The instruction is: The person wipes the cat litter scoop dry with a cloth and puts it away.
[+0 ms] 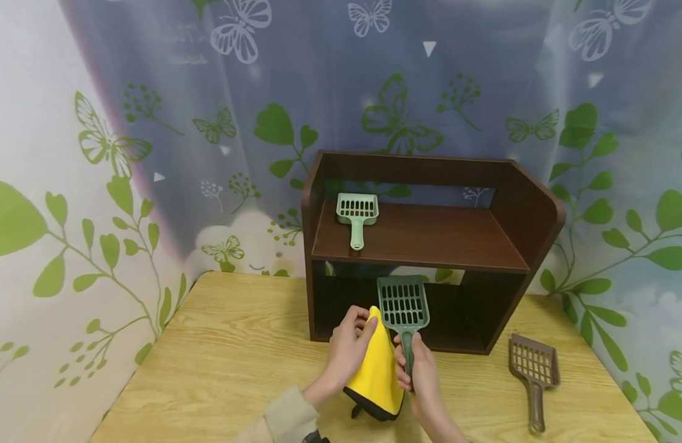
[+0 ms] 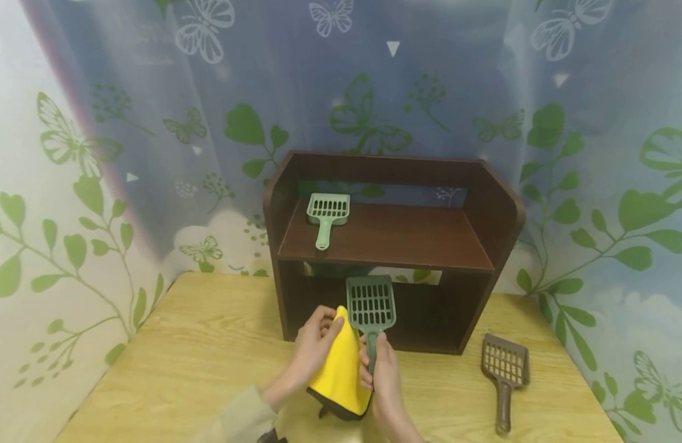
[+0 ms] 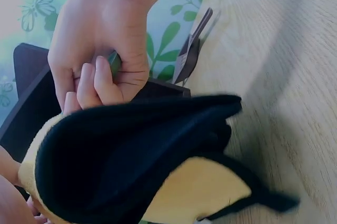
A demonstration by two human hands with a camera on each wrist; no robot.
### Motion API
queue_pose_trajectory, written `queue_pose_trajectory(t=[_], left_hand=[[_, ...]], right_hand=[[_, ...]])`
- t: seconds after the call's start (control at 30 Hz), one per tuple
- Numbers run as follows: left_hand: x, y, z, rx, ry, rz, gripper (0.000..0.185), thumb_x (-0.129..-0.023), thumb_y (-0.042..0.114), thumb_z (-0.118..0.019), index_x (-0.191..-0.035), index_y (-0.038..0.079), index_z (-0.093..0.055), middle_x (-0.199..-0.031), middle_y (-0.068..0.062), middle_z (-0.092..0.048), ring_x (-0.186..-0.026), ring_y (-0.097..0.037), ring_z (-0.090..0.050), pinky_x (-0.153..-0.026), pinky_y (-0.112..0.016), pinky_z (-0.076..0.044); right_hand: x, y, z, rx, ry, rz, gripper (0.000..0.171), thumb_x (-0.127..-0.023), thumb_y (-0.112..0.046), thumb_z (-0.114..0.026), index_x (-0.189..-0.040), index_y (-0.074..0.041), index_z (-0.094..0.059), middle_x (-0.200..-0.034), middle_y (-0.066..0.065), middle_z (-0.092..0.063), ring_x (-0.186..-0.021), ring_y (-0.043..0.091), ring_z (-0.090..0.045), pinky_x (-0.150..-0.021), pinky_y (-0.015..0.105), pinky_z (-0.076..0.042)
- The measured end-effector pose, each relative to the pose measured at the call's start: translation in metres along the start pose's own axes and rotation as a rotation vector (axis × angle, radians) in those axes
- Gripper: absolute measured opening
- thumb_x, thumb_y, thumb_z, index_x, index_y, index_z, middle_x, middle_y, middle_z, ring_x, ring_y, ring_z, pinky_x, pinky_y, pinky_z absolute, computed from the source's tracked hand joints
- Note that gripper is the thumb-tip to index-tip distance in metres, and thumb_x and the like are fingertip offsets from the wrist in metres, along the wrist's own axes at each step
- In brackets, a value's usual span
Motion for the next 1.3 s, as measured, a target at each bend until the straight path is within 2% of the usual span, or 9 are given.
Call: queue_pose_trajectory(t=[0.17, 0.3, 0.43, 0.7, 1.1, 1.3], left_hand=[[-0.005, -0.003, 0.001, -0.01, 0.028, -0.001, 0.024, -0.105, 0.028, -0.057, -0.114, 0.006, -0.06, -0.097, -0.008, -0.072, -0.071, -0.01, -0.063, -0.06, -0.023, -0.051], [-0.014, -0.006, 0.007, -0.039, 0.081, 0.0, 0.023, -0.106, 0.028, -0.057, -0.114, 0.007, -0.061, -0.098, -0.007, -0.072, -0.074, -0.011, -0.063, -0.062, -0.024, -0.051], [-0.021, -0.006, 0.015, -0.026, 0.112, 0.014, 0.022, -0.105, 0.027, -0.057, -0.114, 0.007, -0.061, -0.099, -0.008, -0.073, -0.075, -0.013, -0.064, -0.062, -0.025, -0.052], [-0.03, -0.008, 0.024, 0.007, 0.096, 0.022, 0.025, -0.105, 0.027, -0.057, -0.117, 0.005, -0.062, -0.099, -0.009, -0.074, -0.073, -0.012, -0.064, -0.063, -0.026, -0.053], [-0.033, -0.006, 0.036, -0.035, 0.065, -0.071, 0.023, -0.103, 0.026, -0.061, -0.115, 0.007, -0.067, -0.097, -0.009, -0.073, -0.076, -0.014, -0.064, -0.065, -0.023, -0.051], [-0.034, -0.01, 0.04, -0.077, 0.042, -0.114, 0.022, -0.103, 0.026, -0.062, -0.114, 0.009, -0.069, -0.098, -0.008, -0.072, -0.074, -0.014, -0.063, -0.063, -0.023, -0.05]], right_hand=[[0.0, 0.0, 0.002, 0.013, -0.012, -0.006, 0.045, -0.112, -0.04, -0.02, -0.108, -0.006, -0.05, -0.069, -0.005, -0.04, -0.045, 0.004, -0.031, -0.044, 0.018, -0.028], [0.005, 0.004, 0.004, 0.055, -0.039, -0.023, 0.047, -0.112, -0.043, -0.023, -0.109, -0.004, -0.049, -0.069, -0.004, -0.04, -0.045, 0.005, -0.03, -0.044, 0.019, -0.028], [0.011, 0.008, 0.007, 0.092, -0.066, -0.046, 0.048, -0.111, -0.047, -0.026, -0.105, -0.005, -0.048, -0.068, -0.004, -0.039, -0.046, 0.006, -0.029, -0.045, 0.02, -0.026], [0.019, 0.009, 0.02, 0.153, -0.12, -0.058, 0.046, -0.112, -0.043, -0.024, -0.1, -0.007, -0.051, -0.067, -0.004, -0.038, -0.044, 0.005, -0.028, -0.044, 0.019, -0.024], [0.018, -0.002, 0.036, 0.271, -0.165, -0.101, 0.043, -0.112, -0.04, -0.031, -0.103, -0.005, -0.054, -0.065, -0.005, -0.039, -0.044, 0.005, -0.029, -0.043, 0.019, -0.027], [0.019, -0.01, 0.042, 0.33, -0.184, -0.113, 0.051, -0.11, -0.047, -0.033, -0.107, -0.003, -0.057, -0.065, -0.005, -0.04, -0.045, 0.005, -0.03, -0.044, 0.02, -0.028]])
Point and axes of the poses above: each hand's wrist, its own x-axis away from the middle knuckle, its own z-axis out of the back of the hand, y = z × x, the point moved 3 cm from there along -x, towards the middle knuckle
